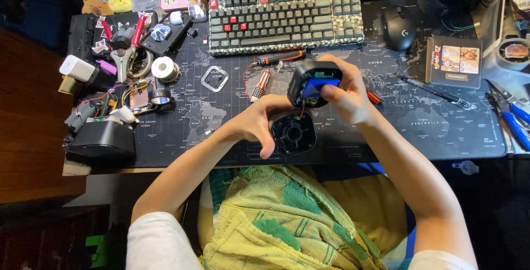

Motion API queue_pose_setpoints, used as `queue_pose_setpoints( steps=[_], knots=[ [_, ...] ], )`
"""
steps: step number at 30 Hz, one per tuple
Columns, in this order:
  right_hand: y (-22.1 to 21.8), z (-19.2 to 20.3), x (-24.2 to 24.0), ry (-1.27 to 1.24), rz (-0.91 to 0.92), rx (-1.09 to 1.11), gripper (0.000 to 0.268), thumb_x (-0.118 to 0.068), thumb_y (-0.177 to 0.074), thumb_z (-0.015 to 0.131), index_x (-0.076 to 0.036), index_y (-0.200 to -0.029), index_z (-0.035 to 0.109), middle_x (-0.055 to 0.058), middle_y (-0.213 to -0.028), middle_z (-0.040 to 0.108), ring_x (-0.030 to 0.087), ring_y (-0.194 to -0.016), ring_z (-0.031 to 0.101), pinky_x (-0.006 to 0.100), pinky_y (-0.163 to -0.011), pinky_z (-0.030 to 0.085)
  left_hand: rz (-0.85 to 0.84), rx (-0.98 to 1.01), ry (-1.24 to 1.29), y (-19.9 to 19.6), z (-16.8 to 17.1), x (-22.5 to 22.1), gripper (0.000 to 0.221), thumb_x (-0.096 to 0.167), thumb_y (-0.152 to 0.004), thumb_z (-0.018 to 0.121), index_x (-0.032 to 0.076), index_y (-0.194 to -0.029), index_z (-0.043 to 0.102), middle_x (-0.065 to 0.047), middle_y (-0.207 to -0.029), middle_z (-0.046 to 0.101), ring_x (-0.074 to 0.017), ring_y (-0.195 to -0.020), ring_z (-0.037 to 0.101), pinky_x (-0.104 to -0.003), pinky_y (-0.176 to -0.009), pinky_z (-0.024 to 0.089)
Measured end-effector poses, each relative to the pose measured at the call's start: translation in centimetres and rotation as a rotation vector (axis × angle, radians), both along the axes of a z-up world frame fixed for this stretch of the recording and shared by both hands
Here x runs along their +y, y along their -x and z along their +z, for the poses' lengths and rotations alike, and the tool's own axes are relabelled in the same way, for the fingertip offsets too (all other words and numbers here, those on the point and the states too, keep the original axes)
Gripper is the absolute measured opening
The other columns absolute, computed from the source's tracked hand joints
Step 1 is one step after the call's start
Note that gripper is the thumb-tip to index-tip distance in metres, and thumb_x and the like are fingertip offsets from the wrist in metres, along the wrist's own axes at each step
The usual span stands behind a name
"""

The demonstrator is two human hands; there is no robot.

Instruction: Disassembling a small electronic device module to inspect and repair internal components using hand tools.

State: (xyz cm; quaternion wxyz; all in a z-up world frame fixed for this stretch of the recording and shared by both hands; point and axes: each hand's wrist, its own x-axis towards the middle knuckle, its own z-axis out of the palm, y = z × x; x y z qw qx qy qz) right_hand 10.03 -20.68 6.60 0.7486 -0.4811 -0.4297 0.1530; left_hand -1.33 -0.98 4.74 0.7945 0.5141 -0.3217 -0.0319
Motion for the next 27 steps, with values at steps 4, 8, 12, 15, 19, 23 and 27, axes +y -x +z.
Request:
queue_pose_setpoints(
  steps=[4, 8, 12, 15, 19, 23, 27],
  knots=[
    [-0.4, -0.7, 0.4, -0.196, 0.199, -0.018, 0.033, -0.023, -0.1, 0.076, 0.005, -0.116, 0.07, 0.016, -0.092, 0.065, 0.022, -0.074, 0.078, 0.034, -0.059, 0.067, -0.003, -0.069, -0.055, -0.6, -0.5, 0.1, 0.105, 0.06, -0.058, 0.099, 0.009, -0.147, 0.073, -0.004, -0.143, 0.076, -0.0152, -0.137, 0.067, -0.037, -0.118, 0.053],
    [-1.6, -0.9, 0.7, -0.259, 0.339, -0.074, 0.031, -0.02, -0.099, 0.074, 0.01, -0.108, 0.072, 0.023, -0.09, 0.071, 0.03, -0.068, 0.079, 0.036, -0.048, 0.068, -0.023, -0.121, -0.068, -0.7, -0.3, -0.2, 0.101, 0.058, -0.058, 0.101, 0.007, -0.141, 0.075, -0.008, -0.139, 0.077, -0.0184, -0.134, 0.068, -0.042, -0.117, 0.054],
    [-1.6, -0.6, 0.6, -0.274, 0.394, -0.123, 0.031, -0.02, -0.098, 0.077, 0.011, -0.102, 0.072, 0.026, -0.091, 0.073, 0.031, -0.068, 0.08, 0.037, -0.045, 0.067, -0.035, -0.137, -0.078, -1.0, -0.6, 0.0, 0.094, 0.056, -0.055, 0.104, 0.005, -0.13, 0.079, -0.011, -0.131, 0.08, -0.0207, -0.129, 0.071, -0.044, -0.113, 0.055],
    [-1.8, -0.4, 0.5, -0.253, 0.451, -0.119, 0.035, -0.021, -0.099, 0.078, 0.013, -0.106, 0.071, 0.028, -0.094, 0.071, 0.03, -0.071, 0.081, 0.038, -0.049, 0.07, -0.037, -0.149, -0.114, -0.9, -1.0, 0.3, 0.088, 0.057, -0.056, 0.103, 0.008, -0.126, 0.081, -0.01, -0.127, 0.081, -0.0203, -0.124, 0.073, -0.043, -0.109, 0.057],
    [-1.8, -0.4, 0.3, -0.247, 0.465, -0.114, 0.035, -0.021, -0.099, 0.077, 0.012, -0.105, 0.07, 0.028, -0.093, 0.071, 0.028, -0.068, 0.08, 0.038, -0.049, 0.069, -0.054, -0.156, -0.1, -0.9, -0.7, 0.0, 0.088, 0.059, -0.056, 0.103, 0.008, -0.126, 0.081, -0.01, -0.125, 0.082, -0.021, -0.124, 0.074, -0.042, -0.107, 0.058],
    [-1.1, 0.8, 0.3, -0.23, 0.479, -0.118, 0.036, -0.023, -0.098, 0.079, 0.012, -0.104, 0.07, 0.026, -0.092, 0.071, 0.028, -0.068, 0.081, 0.036, -0.05, 0.069, -0.076, -0.168, -0.11, -0.8, -2.0, 0.4, 0.084, 0.058, -0.057, 0.102, 0.009, -0.122, 0.082, -0.009, -0.121, 0.083, -0.0226, -0.119, 0.076, -0.041, -0.103, 0.058],
    [-1.2, 1.5, 0.2, -0.208, 0.506, -0.2, 0.037, -0.024, -0.1, 0.078, 0.012, -0.106, 0.069, 0.025, -0.094, 0.072, 0.027, -0.068, 0.081, 0.037, -0.058, 0.069, -0.092, -0.176, -0.137, -0.9, 0.2, 0.2, 0.068, 0.054, -0.058, 0.105, 0.012, -0.106, 0.081, -0.007, -0.107, 0.083, -0.0224, -0.103, 0.078, -0.038, -0.095, 0.059]
  ],
)
